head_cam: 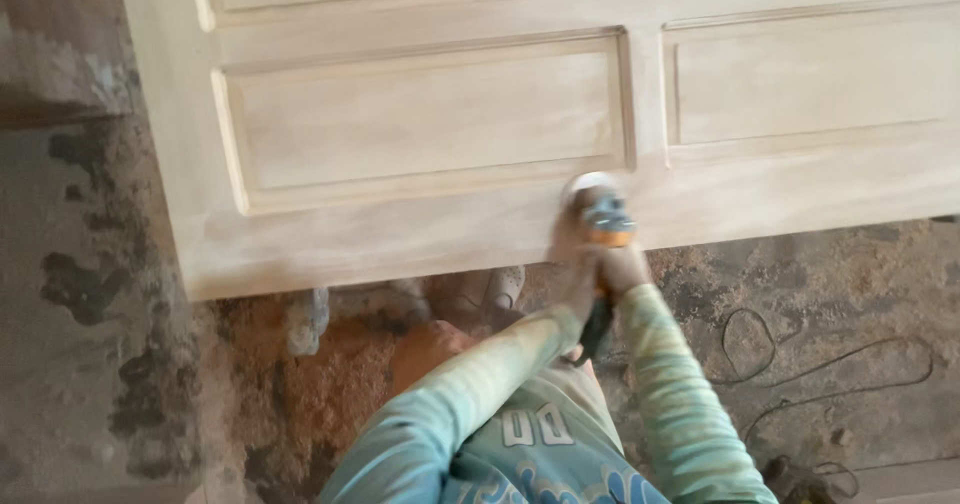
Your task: The person uses an electric orbital sander to smooth the surface of a large, light-colored wooden door. The person systematically moves the tool across the flat panels and the raised frame of the door, generating wood dust.
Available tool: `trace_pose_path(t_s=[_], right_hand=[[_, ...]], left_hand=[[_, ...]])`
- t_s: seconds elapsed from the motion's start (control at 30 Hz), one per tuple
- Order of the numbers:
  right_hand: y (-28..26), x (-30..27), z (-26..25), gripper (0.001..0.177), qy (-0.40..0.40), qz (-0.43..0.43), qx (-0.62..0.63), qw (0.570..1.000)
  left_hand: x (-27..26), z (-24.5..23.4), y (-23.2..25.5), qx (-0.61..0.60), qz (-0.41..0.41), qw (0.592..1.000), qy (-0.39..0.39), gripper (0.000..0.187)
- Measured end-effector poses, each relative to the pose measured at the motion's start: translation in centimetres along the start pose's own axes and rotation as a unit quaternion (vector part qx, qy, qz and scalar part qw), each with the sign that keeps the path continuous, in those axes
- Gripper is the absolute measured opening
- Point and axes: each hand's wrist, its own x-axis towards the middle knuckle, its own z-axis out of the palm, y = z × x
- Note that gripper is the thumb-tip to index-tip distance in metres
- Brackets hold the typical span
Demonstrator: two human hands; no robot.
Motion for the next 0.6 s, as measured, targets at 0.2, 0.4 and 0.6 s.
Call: trace_pose_path(t_s=[0.2, 0.4, 0.6], right_hand=[[-2.3, 0.3, -2.7, 0.027, 0.022, 0.023, 0.109, 0.994], [-1.2, -0.9, 3.0, 0.032, -0.004, -0.006, 0.093, 0.996], [-0.1, -1.6, 10.2, 0.031, -0.073, -0.041, 0.027, 0.996]], left_hand=[[2.3, 1.9, 4.1, -0.053, -0.069, 0.991, -0.1, 0.099], [2.7, -0.2, -2.0, -0.226, -0.059, 0.968, -0.096, 0.099], [2.9, -5.5, -6.9, -0.319, 0.002, 0.947, -0.037, 0.085]])
